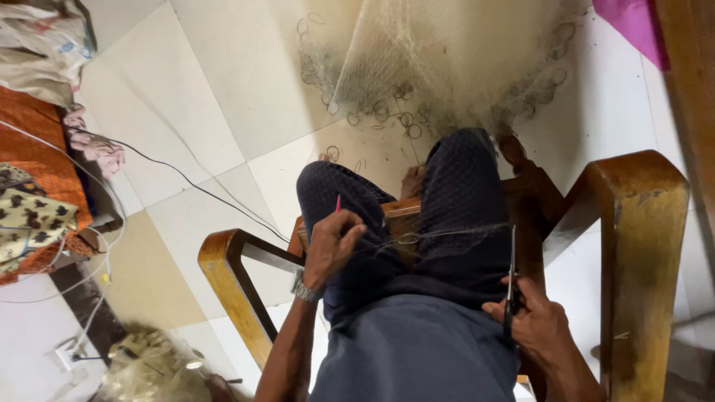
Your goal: Repairing a fishing net using a net needle and scissors while seated in a chair
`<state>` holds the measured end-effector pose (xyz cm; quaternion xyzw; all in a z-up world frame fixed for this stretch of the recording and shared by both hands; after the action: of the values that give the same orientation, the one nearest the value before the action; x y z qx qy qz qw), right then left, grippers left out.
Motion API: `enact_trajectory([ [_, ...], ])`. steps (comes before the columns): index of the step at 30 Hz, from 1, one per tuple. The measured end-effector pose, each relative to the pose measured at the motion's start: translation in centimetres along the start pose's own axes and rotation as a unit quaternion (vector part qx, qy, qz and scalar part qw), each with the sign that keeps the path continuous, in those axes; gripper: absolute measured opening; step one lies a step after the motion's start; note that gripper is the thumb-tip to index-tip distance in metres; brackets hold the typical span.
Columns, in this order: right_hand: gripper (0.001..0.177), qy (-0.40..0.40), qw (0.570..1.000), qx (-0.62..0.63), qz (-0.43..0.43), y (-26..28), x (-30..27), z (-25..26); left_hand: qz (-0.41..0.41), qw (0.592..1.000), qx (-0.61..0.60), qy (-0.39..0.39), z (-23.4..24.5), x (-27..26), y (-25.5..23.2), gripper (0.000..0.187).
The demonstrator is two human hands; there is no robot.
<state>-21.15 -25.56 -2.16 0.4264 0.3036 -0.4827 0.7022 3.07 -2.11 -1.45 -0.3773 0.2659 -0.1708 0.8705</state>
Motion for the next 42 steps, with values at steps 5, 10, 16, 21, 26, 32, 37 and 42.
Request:
enact_trajectory([
  [5,0.044,-0.123,0.990,-0.007,-0.070,-1.1,0.9,1.0,0.004,1.000,-0.025,-0.010,-0.7,0.6,1.3,0.007],
  [10,0.042,-0.212,0.972,-0.046,-0.085,-4.5,4.0,-0.7,-0.037,0.995,-0.054,-0.069,0.3,-0.4,1.7,0.004],
  [16,0.038,-0.241,0.960,-0.134,-0.055,-12.7,7.2,-3.2,-0.045,0.987,-0.128,-0.084,2.1,-2.8,1.9,0.005],
  [21,0.037,-0.172,0.969,-0.145,-0.098,-12.9,4.1,-5.6,-0.081,0.958,-0.260,-0.088,6.2,-4.3,-0.2,0.009],
  [26,0.035,-0.196,0.967,-0.142,-0.079,-15.3,-1.4,-7.6,-0.074,0.924,-0.354,-0.121,7.9,-5.1,0.6,0.011],
  [32,0.034,-0.212,0.968,-0.119,-0.052,-23.1,-1.5,-7.6,-0.060,0.896,-0.414,-0.149,10.1,-6.3,2.4,0.011],
  [37,0.033,-0.227,0.970,-0.084,-0.025,-27.0,1.6,-6.2,-0.055,0.862,-0.470,-0.182,10.9,-6.3,3.5,0.009],
  [42,0.034,-0.231,0.971,-0.056,0.005,-27.3,5.4,-3.8,-0.089,0.811,-0.559,-0.148,10.8,-6.8,3.1,0.009],
])
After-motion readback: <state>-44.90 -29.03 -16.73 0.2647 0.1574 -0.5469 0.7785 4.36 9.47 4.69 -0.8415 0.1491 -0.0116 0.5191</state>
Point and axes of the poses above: each hand's wrist, its own x-axis towards the middle knuckle, its own z-axis out of the back of the hand, y = z × x, the point moved 4 cm from there along x, towards the middle knuckle, and after that the axes turned 3 degrees about -y, right-handed, at the moved point
